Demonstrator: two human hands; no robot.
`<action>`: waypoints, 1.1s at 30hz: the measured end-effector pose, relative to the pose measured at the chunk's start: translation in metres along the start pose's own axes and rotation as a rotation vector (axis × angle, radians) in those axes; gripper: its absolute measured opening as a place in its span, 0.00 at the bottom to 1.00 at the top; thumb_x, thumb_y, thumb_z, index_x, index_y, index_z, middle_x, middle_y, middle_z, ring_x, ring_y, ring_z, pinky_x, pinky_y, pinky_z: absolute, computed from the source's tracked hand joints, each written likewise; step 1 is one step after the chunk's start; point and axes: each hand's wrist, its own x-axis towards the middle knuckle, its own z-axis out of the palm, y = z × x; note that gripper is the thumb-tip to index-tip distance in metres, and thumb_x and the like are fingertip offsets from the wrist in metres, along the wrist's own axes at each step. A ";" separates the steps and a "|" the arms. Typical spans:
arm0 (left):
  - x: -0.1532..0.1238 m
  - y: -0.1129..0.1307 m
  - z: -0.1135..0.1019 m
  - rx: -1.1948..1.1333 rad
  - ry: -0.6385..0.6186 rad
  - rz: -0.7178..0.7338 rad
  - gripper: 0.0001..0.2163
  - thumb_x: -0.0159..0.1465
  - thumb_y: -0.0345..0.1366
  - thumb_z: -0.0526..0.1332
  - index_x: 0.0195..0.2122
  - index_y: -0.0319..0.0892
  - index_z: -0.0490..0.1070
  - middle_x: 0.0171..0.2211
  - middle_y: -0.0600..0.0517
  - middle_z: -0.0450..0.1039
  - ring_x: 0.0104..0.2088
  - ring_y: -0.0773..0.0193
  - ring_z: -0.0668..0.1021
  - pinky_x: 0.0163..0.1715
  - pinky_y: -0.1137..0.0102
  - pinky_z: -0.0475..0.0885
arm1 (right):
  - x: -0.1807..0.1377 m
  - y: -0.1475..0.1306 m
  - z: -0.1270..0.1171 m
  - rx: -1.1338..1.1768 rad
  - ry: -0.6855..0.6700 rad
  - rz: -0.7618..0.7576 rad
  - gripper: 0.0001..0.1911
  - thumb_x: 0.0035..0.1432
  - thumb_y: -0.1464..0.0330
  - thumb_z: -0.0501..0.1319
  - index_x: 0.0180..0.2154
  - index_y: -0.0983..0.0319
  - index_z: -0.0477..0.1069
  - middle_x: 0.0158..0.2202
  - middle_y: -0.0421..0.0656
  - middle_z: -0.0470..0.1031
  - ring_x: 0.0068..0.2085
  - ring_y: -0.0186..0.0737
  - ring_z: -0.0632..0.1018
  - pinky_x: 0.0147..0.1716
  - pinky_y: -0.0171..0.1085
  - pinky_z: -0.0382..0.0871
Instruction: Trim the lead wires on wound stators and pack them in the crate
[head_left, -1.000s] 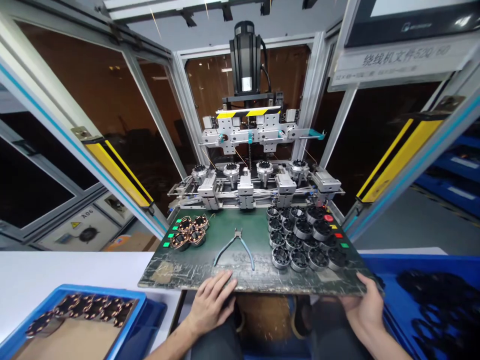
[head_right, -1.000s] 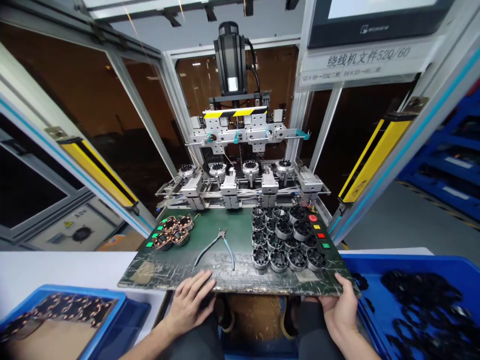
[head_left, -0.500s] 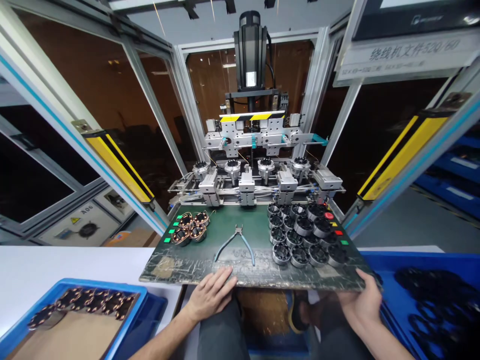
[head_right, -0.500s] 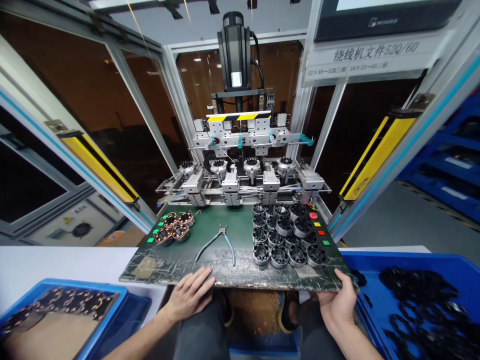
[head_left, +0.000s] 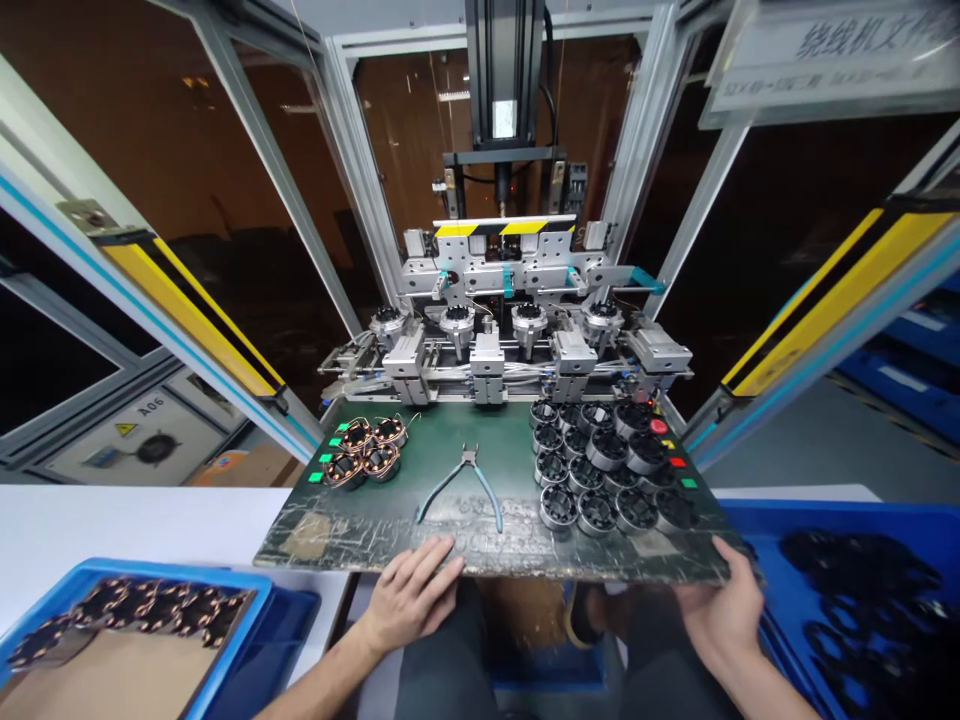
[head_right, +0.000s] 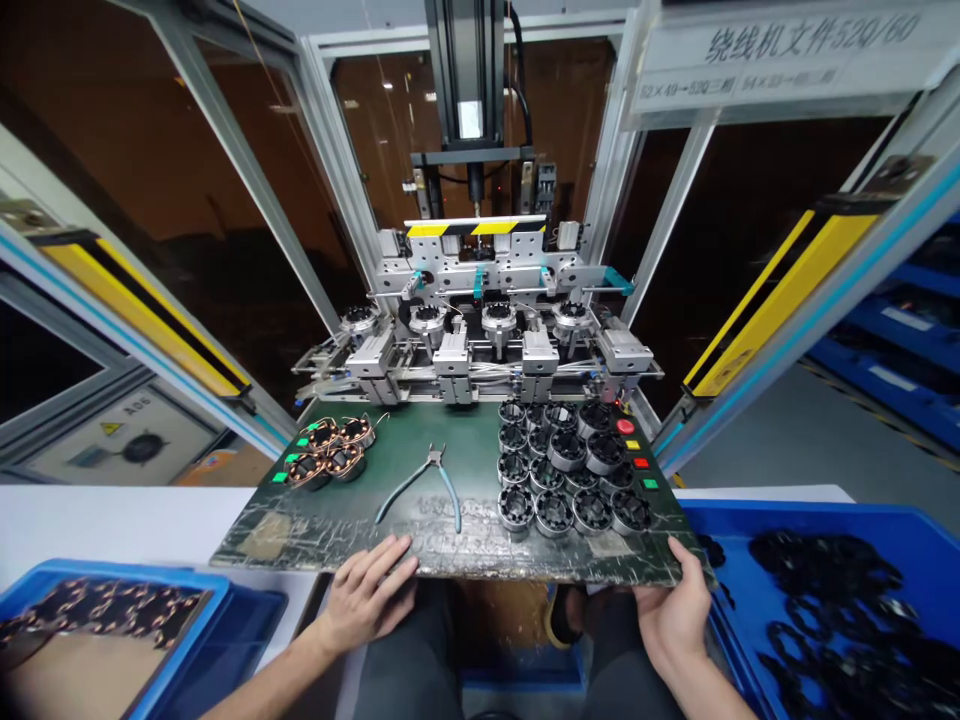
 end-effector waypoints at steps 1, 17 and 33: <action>0.001 0.001 0.000 -0.002 0.008 -0.003 0.25 0.71 0.44 0.75 0.69 0.57 0.79 0.59 0.52 0.89 0.63 0.58 0.84 0.66 0.64 0.68 | 0.000 0.000 0.000 -0.001 0.003 -0.005 0.18 0.52 0.59 0.74 0.45 0.56 0.84 0.42 0.37 0.89 0.38 0.44 0.87 0.42 0.44 0.88; -0.002 0.002 0.004 -0.021 0.040 0.008 0.25 0.70 0.40 0.74 0.69 0.53 0.80 0.62 0.49 0.87 0.67 0.58 0.81 0.71 0.64 0.66 | -0.007 -0.003 0.000 0.007 -0.034 -0.027 0.23 0.50 0.61 0.75 0.49 0.57 0.85 0.44 0.38 0.90 0.41 0.49 0.88 0.50 0.51 0.88; 0.007 0.001 0.003 -0.011 0.072 0.026 0.19 0.73 0.40 0.73 0.64 0.51 0.82 0.57 0.50 0.89 0.62 0.59 0.83 0.72 0.63 0.64 | -0.009 -0.011 0.006 0.085 -0.025 0.058 0.17 0.54 0.66 0.72 0.47 0.58 0.85 0.44 0.40 0.91 0.36 0.42 0.87 0.38 0.41 0.86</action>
